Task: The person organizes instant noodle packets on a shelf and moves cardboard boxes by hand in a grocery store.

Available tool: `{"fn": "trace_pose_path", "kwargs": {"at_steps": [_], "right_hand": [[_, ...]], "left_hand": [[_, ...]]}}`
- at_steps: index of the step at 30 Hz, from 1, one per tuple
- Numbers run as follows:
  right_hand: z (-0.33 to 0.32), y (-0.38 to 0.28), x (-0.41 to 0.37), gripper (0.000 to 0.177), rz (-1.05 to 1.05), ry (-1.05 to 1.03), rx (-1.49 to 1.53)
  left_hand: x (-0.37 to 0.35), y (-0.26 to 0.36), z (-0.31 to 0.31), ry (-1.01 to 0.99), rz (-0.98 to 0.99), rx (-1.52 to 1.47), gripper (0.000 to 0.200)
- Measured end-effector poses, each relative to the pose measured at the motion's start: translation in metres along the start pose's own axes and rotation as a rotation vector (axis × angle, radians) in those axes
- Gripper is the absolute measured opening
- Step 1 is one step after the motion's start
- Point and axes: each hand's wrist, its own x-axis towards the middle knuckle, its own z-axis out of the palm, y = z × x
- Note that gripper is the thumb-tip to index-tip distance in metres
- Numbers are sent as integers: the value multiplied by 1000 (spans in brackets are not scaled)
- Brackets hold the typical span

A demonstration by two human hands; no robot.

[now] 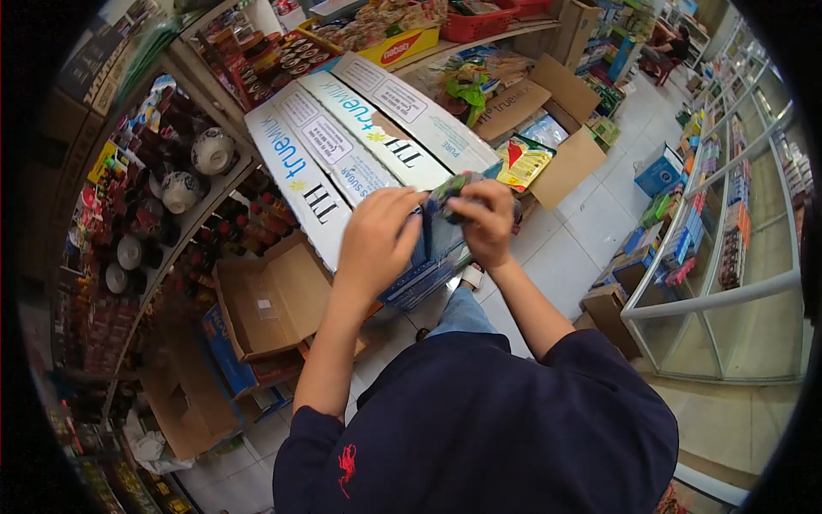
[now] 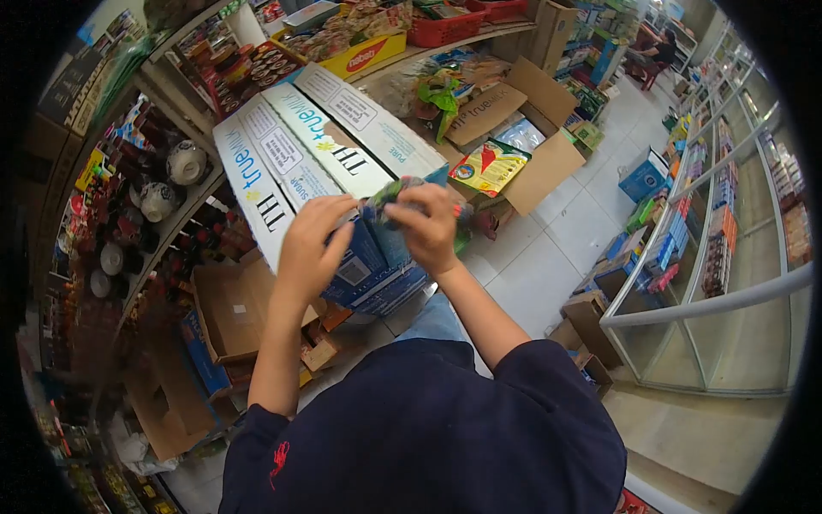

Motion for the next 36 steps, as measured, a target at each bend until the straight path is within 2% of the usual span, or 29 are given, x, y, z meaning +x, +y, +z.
{"fn": "trace_pose_path", "kwargs": {"at_steps": [1, 3, 5, 7, 8, 10, 12, 15, 16, 18, 21, 24, 26, 28, 30, 32, 34, 36], "right_hand": [[5, -1, -12, 30, -41, 27, -76], [12, 0, -37, 28, 106, 48, -30], [15, 9, -67, 27, 186, 31, -4], [17, 27, -107, 25, 345, -115, -111], [15, 35, -120, 25, 354, -109, -115], [14, 51, -135, 22, 487, -166, -17], [5, 44, -102, 21, 468, -116, -14], [-11, 31, -28, 27, 268, 108, 36], [-16, 27, -8, 29, 201, 119, 6], [-13, 30, -2, 30, 222, 127, 40], [1, 39, -43, 22, 252, 72, -6], [18, 50, -112, 16, 515, -93, -42], [19, 56, -136, 17, 552, -181, -79], [17, 60, -135, 20, 642, -146, 84], [13, 68, -126, 22, 697, -108, 109], [-3, 68, -83, 25, 892, 123, 344], [-7, 84, -51, 26, 799, 155, 397], [-12, 91, -12, 26, 780, 102, 607]], "left_hand": [[7, 3, 10, -66, 55, 13, 24], [14, 2, 27, -131, 117, 25, 30], [14, -3, 41, -196, 188, 337, 39], [14, -3, 42, -214, 172, 345, 41], [14, -2, 43, -226, 154, 354, 43], [13, -1, 41, -244, 149, 346, 43], [15, 0, 40, -261, 141, 339, 42], [15, 4, 41, -271, 99, 345, 42], [16, 5, 40, -280, 82, 344, 42], [18, 7, 39, -285, 67, 350, 42], [18, 6, 39, -284, 46, 322, 40], [19, 7, 39, -286, 30, 320, 40], [20, 9, 39, -283, 17, 316, 38], [21, 9, 39, -300, -9, 293, 37], [24, 10, 37, -297, -28, 283, 35], [27, 12, 36, -312, -88, 228, 34], [31, 15, 38, -255, -121, 211, 31], [36, 16, 39, -218, -177, 170, 30]]}}
